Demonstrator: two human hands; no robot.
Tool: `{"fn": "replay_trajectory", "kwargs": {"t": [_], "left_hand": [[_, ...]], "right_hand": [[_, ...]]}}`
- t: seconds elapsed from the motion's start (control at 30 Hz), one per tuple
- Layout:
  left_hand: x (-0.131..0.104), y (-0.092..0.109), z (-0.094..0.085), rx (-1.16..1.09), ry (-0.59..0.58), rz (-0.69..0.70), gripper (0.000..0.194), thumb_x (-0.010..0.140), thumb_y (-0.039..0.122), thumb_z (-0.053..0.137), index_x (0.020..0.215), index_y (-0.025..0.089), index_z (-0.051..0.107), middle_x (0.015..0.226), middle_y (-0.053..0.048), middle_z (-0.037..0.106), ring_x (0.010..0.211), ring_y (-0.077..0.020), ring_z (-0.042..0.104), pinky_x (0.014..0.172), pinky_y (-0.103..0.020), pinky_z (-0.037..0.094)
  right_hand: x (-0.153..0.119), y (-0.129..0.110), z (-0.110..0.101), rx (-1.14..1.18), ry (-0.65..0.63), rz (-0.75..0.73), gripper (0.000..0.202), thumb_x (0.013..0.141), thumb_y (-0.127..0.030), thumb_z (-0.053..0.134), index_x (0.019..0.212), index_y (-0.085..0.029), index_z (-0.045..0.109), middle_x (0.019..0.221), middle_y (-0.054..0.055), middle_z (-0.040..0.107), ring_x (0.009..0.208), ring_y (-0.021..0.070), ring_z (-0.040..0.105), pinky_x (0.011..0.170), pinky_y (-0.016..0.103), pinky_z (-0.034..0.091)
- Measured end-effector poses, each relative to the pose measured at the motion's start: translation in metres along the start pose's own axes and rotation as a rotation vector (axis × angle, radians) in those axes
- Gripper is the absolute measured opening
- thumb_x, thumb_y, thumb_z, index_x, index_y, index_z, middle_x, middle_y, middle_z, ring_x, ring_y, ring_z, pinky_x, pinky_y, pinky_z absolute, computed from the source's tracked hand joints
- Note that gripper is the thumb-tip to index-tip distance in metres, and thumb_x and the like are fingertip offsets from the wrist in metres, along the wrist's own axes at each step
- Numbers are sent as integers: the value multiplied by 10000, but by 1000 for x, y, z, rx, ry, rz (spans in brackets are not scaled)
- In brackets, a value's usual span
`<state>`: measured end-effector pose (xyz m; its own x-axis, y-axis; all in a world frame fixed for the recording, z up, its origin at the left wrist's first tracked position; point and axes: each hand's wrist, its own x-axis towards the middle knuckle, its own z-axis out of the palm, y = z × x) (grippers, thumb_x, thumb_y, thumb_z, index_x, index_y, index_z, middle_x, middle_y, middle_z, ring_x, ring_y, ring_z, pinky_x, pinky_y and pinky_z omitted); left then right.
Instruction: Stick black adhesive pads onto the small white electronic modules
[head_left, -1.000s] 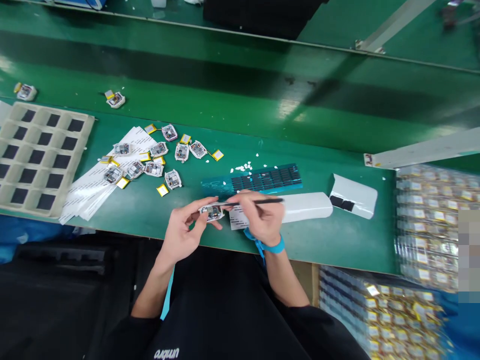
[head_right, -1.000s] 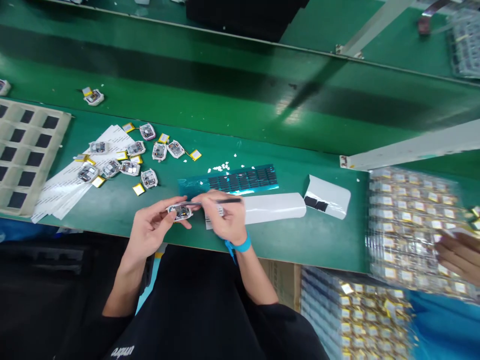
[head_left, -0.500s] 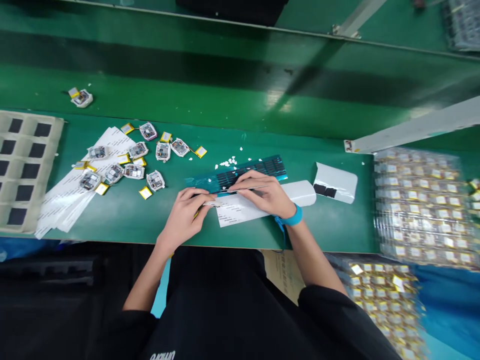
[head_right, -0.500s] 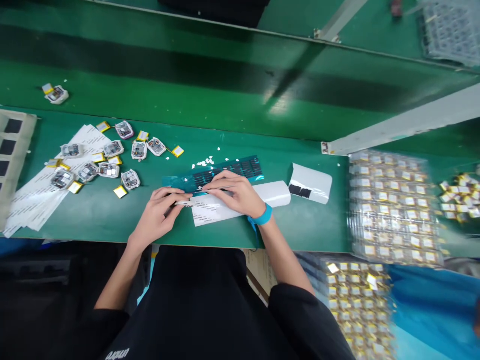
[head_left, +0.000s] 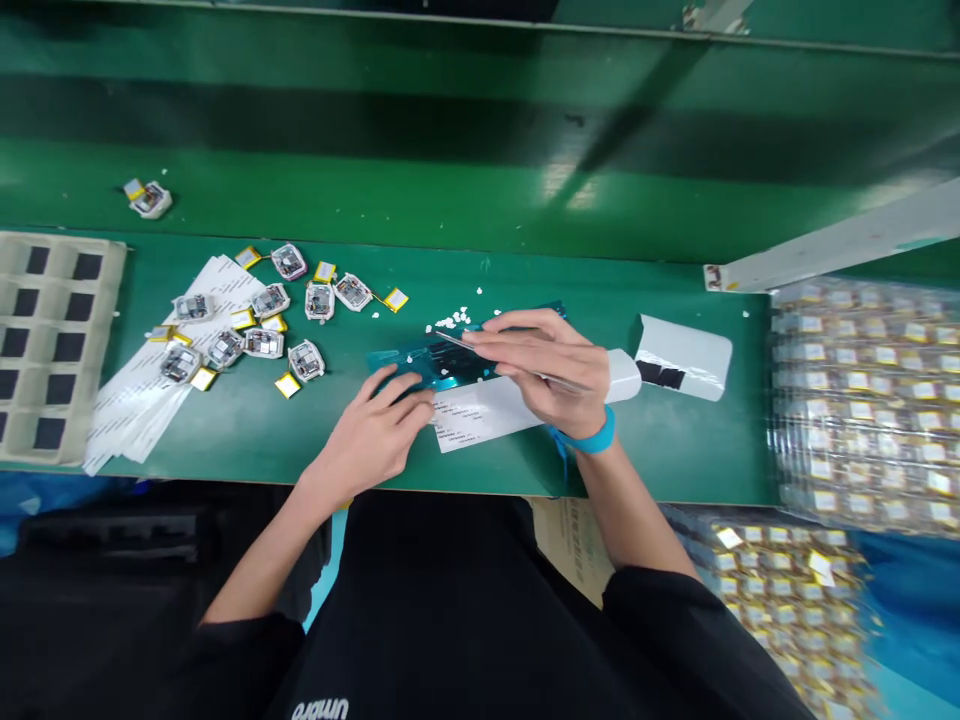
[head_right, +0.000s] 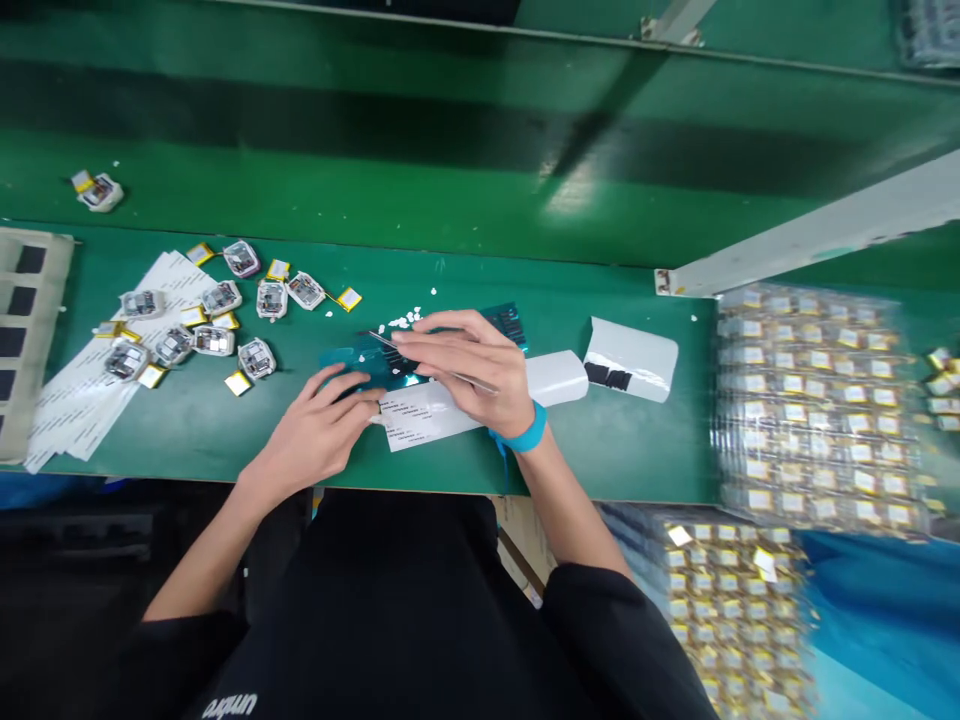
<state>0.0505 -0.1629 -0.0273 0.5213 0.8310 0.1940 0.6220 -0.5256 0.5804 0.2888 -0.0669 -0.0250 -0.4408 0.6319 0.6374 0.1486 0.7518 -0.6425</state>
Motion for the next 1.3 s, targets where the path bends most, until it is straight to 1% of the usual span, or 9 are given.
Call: {"fn": "replay_trajectory", "kwargs": {"t": [0.1, 0.17, 0.23, 0.37, 0.5, 0.7, 0.9, 1.07, 1.3], "left_hand": [[18, 7, -28, -306, 45, -33, 224, 1026, 137, 517, 1081, 222, 716, 1181, -77, 809, 1124, -248, 725, 1050, -448, 542], [39, -3, -41, -557, 223, -255, 170, 1028, 221, 559, 1076, 221, 722, 1020, -64, 806, 916, -209, 738, 858, -367, 573], [60, -23, -44, -806, 367, -470, 107, 962, 244, 643, 996, 194, 731, 888, -59, 780, 727, -177, 685, 696, -314, 534], [82, -57, -32, -1172, 322, -667, 91, 831, 190, 687, 749, 155, 703, 791, -89, 765, 589, -131, 571, 582, -281, 484], [77, -55, -18, -1171, 316, -691, 154, 762, 271, 829, 754, 149, 735, 749, -33, 729, 607, -118, 635, 598, -263, 553], [77, -44, -15, -1274, 452, -805, 266, 659, 235, 865, 706, 186, 607, 707, 43, 652, 652, -111, 686, 687, -274, 661], [77, -40, -13, -1204, 502, -848, 336, 664, 233, 835, 720, 199, 506, 689, 59, 582, 611, -92, 629, 626, -252, 638], [77, -35, -14, -1172, 520, -830, 364, 654, 254, 853, 712, 204, 498, 661, 61, 573, 608, -100, 632, 593, -245, 617], [74, -34, -15, -1169, 529, -834, 353, 655, 224, 829, 646, 200, 476, 616, 67, 539, 589, -92, 586, 592, -252, 622]], "right_hand": [[11, -8, -4, -67, 105, 30, 353, 1012, -253, 683, 1312, -431, 742, 1165, -11, 833, 1087, 255, 769, 861, 459, 692], [13, -8, -1, -133, 207, 73, 273, 1022, -297, 673, 1247, -406, 781, 1139, -1, 837, 1011, 252, 776, 803, 443, 687], [12, -6, 4, -199, 293, 102, 221, 1034, -357, 651, 1189, -374, 807, 1105, 19, 841, 944, 247, 774, 736, 430, 677], [4, -2, 14, -278, 291, 40, 262, 1027, -343, 659, 1254, -402, 775, 1104, 9, 844, 893, 228, 760, 673, 408, 667], [2, -7, 12, -224, 56, -65, 374, 1012, -247, 679, 1331, -437, 726, 1152, -52, 838, 942, 206, 775, 728, 373, 697], [7, -16, 3, -150, -179, 145, 182, 996, -313, 720, 1108, -411, 824, 1148, -75, 824, 975, 210, 801, 855, 374, 718], [8, -15, 9, -128, -209, 233, 134, 969, -341, 758, 1062, -385, 843, 1112, -64, 829, 974, 226, 816, 827, 368, 725], [5, -17, 9, -200, -220, 120, 195, 997, -275, 714, 1108, -382, 833, 1163, -66, 812, 987, 221, 814, 817, 359, 721], [3, -14, 12, -163, -247, 162, 188, 1002, -295, 710, 1113, -390, 828, 1171, -65, 818, 1008, 216, 804, 872, 374, 716]]}}
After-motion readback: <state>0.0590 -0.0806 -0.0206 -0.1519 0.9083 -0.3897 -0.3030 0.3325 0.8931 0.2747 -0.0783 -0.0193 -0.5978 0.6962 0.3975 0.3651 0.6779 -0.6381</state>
